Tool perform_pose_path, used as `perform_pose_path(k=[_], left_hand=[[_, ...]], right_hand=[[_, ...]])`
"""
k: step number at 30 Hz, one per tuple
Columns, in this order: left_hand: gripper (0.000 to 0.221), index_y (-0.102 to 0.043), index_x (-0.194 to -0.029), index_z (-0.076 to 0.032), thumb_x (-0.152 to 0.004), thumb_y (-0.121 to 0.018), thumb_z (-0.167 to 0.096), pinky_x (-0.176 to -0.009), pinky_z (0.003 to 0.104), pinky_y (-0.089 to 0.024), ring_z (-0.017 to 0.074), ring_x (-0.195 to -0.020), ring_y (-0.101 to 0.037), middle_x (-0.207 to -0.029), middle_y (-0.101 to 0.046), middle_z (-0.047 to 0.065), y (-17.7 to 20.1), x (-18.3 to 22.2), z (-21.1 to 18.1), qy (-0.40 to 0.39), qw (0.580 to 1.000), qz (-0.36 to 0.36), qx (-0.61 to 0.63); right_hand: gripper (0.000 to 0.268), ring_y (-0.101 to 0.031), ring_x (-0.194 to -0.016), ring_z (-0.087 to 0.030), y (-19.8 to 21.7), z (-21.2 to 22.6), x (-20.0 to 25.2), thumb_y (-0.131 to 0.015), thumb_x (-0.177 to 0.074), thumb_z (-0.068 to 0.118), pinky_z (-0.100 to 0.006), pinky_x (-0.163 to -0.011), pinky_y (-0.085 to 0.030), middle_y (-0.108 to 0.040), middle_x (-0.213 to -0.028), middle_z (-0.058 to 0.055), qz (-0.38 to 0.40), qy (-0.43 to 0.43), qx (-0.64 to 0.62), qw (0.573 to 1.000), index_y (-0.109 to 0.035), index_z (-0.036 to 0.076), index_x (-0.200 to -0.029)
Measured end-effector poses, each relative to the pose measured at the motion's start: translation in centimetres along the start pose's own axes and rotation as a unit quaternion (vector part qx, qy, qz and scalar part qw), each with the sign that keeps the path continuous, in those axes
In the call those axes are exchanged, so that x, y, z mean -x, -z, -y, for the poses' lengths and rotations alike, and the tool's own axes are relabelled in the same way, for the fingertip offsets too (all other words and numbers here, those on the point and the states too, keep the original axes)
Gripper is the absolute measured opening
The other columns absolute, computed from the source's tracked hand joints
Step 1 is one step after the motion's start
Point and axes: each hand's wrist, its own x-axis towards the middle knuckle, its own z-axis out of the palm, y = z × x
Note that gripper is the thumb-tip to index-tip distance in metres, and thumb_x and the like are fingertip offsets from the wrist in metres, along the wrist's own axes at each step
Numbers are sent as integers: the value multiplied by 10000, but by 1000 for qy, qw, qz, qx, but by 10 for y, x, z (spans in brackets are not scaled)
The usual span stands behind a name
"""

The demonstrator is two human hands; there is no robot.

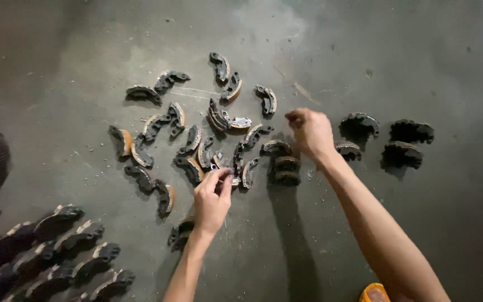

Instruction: The recorder is sorting through several piles of used motorcycle brake shoes on the workshop floor.

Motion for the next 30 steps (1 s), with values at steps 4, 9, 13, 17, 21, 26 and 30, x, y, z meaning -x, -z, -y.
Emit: perform_pose_path(k=[4,9,13,17,21,26,30], left_hand=[[139,-706,-1079,-91,-944,-725,-122,-812,337,-567,216,-930,-680,-980,-702,61,-33,-16,19,-80,987,-12,-141],[612,-589,-1240,-64,-863,-801,-497,-957,503,-534,299,-1053,-611,-1109,-586,153,-71,-30,25,-55,925,97,-363],[478,-542,-1201,-93,-896,-779,-374,-908,504,-515,302,-994,-633,-1024,-578,107,-64,-39,43,-48,897,101,-427],[431,-571,-1117,-102,-825,-790,-331,-823,504,-494,300,-967,-598,-1005,-570,98,-48,-41,28,-39,900,43,-432],[241,-631,-1107,-30,-904,-733,-111,-831,437,-494,324,-968,-595,-1037,-545,119,-40,-33,-15,-50,977,6,-209],[340,-741,-1043,-56,-1038,-592,-361,-513,279,-565,182,-545,-693,-685,-729,144,-27,-19,-28,182,963,103,172],[457,-736,-954,42,-1069,-529,-348,-508,324,-609,224,-593,-713,-745,-732,204,-10,-2,-47,229,923,105,291]], right_hand=[[217,-748,-930,-268,22,40,2,-760,-839,102,-416,-785,-609,-766,-978,-11,-64,80,-65,993,-771,211,-1027],[347,-679,-1061,-344,-15,45,-3,-570,-894,19,-449,-836,-591,-714,-1201,-93,-25,238,-47,970,-724,133,-1183],[242,-672,-987,-318,-22,41,-17,-511,-923,89,-456,-726,-606,-637,-1118,-88,43,227,43,972,-644,117,-1123],[349,-723,-912,-341,14,47,2,-784,-809,45,-440,-746,-583,-701,-985,-128,-87,188,-129,970,-720,49,-1152],[439,-634,-1017,-179,45,76,58,-825,-803,37,-387,-939,-567,-694,-1048,-102,-36,14,-516,856,-687,-13,-1217],[220,-746,-1043,-310,19,99,103,-755,-838,-3,-436,-836,-629,-719,-1077,-159,-36,-84,-730,678,-695,-4,-1050],[436,-757,-998,-308,-11,95,126,-824,-691,-112,-354,-838,-612,-758,-1054,-233,-45,-80,-732,675,-688,-60,-1101]])
